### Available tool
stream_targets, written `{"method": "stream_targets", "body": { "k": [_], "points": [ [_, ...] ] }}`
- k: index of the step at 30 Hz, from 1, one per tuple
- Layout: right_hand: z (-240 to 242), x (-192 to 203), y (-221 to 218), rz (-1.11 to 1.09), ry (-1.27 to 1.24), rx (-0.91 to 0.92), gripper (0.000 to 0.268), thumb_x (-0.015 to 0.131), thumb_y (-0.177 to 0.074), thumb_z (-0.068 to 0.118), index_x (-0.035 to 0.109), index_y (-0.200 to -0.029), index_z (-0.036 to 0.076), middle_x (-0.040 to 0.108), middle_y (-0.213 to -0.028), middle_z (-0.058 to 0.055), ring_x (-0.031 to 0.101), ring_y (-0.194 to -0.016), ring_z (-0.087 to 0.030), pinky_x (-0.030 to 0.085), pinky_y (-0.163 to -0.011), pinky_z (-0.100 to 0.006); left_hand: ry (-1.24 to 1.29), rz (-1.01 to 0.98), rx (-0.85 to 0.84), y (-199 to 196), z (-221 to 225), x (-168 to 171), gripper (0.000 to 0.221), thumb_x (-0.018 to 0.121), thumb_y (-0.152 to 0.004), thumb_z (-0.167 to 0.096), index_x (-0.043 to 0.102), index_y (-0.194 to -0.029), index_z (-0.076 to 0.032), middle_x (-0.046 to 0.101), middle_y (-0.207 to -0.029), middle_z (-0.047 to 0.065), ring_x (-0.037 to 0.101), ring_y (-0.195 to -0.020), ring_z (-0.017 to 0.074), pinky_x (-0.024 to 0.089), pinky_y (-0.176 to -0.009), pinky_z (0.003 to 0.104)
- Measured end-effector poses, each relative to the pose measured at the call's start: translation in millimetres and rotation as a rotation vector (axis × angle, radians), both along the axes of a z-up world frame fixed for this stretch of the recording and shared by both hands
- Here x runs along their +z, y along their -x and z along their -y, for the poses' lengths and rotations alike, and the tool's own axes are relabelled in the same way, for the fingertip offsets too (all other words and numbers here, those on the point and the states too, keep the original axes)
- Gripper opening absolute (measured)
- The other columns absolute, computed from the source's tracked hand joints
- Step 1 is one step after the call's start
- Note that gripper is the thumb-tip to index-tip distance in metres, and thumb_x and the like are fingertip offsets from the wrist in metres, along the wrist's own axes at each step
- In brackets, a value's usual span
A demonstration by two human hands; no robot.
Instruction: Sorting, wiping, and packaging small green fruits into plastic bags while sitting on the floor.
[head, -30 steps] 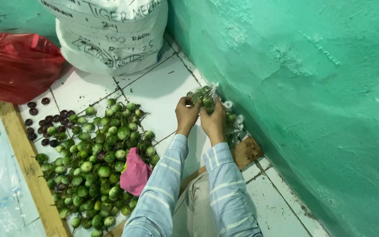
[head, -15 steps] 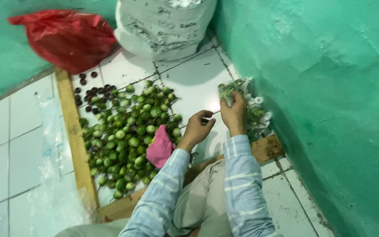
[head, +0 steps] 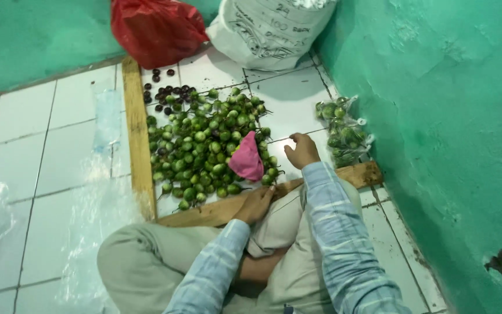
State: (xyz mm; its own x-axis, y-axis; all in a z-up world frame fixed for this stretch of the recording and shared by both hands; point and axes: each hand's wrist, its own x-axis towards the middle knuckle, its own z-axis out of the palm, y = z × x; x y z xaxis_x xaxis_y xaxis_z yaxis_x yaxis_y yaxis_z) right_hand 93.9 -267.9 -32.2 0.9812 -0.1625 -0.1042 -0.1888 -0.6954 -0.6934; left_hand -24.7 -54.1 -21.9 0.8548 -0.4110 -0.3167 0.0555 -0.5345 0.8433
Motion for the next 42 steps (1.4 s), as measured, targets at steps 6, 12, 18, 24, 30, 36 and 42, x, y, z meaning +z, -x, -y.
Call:
{"method": "stream_targets", "body": {
  "k": [6, 12, 18, 24, 30, 36, 42],
  "points": [
    [-40, 42, 76, -0.298, 0.286, 0.274, 0.047, 0.069, -0.090, 0.029, 0.067, -0.129, 0.003, 0.073, -0.120, -0.021, 0.067, -0.121, -0.037, 0.057, -0.098, -0.049, -0.119, 0.219, 0.118, 19, -18, -9, 0.052, 0.040, -0.109, -0.036, 0.072, -0.117, 0.003, 0.070, -0.118, 0.028, 0.062, -0.118, 0.0463, 0.047, -0.107, 0.055],
    [-98, 35, 125, -0.433, 0.835, 0.575, 0.050, 0.044, -0.098, 0.039, 0.066, -0.136, 0.015, 0.069, -0.137, -0.003, 0.058, -0.136, -0.021, 0.039, -0.116, -0.046, -0.050, 0.247, 0.292, 48, -17, 21, 0.043, 0.047, -0.103, -0.031, 0.074, -0.109, 0.002, 0.071, -0.108, 0.027, 0.065, -0.112, 0.0453, 0.052, -0.098, 0.052],
    [-118, 92, 152, -0.352, 0.979, 0.541, 0.047, 0.031, -0.103, 0.028, 0.074, -0.119, 0.021, 0.075, -0.121, 0.002, 0.067, -0.121, -0.021, 0.037, -0.106, -0.044, -0.347, -0.056, 0.091, 34, -26, -21, 0.048, 0.051, -0.096, -0.039, 0.076, -0.111, -0.001, 0.074, -0.116, 0.021, 0.066, -0.118, 0.0413, 0.054, -0.103, 0.050],
    [-123, 129, 166, -0.365, 0.914, 0.564, 0.044, 0.033, -0.105, 0.025, 0.074, -0.119, 0.014, 0.077, -0.120, -0.003, 0.068, -0.120, -0.024, 0.041, -0.107, -0.056, -0.428, -0.037, -0.093, 47, -23, 21, 0.045, 0.049, -0.096, -0.032, 0.074, -0.118, -0.002, 0.072, -0.123, 0.022, 0.064, -0.122, 0.0417, 0.051, -0.105, 0.055],
    [-96, 12, 95, -0.379, 0.468, 0.415, 0.047, 0.060, -0.088, 0.041, 0.076, -0.107, 0.001, 0.077, -0.108, -0.022, 0.073, -0.109, -0.040, 0.057, -0.087, -0.057, -0.702, -0.046, -0.317, 23, -79, 49, 0.050, 0.050, -0.097, -0.033, 0.068, -0.129, 0.001, 0.069, -0.131, 0.021, 0.066, -0.121, 0.0394, 0.054, -0.105, 0.047],
    [-127, 81, 49, -0.163, 0.255, 0.279, 0.069, 0.066, -0.087, 0.049, 0.057, -0.128, -0.006, 0.062, -0.124, -0.032, 0.065, -0.115, -0.052, 0.053, -0.091, -0.065, -0.704, 0.038, 0.017, -54, -148, 30, 0.039, 0.064, -0.092, -0.035, 0.078, -0.093, 0.001, 0.077, -0.092, 0.020, 0.076, -0.091, 0.0360, 0.063, -0.071, 0.049],
    [-140, 28, 37, 0.010, 0.302, 0.304, 0.045, 0.066, -0.090, 0.026, 0.063, -0.130, 0.005, 0.059, -0.114, -0.023, 0.064, -0.111, -0.047, 0.058, -0.084, -0.060, -0.589, 0.272, 0.163, -79, -132, 8, 0.049, 0.064, -0.094, -0.035, 0.064, -0.130, -0.001, 0.070, -0.117, 0.023, 0.070, -0.109, 0.0398, 0.059, -0.085, 0.052]
  ]
}}
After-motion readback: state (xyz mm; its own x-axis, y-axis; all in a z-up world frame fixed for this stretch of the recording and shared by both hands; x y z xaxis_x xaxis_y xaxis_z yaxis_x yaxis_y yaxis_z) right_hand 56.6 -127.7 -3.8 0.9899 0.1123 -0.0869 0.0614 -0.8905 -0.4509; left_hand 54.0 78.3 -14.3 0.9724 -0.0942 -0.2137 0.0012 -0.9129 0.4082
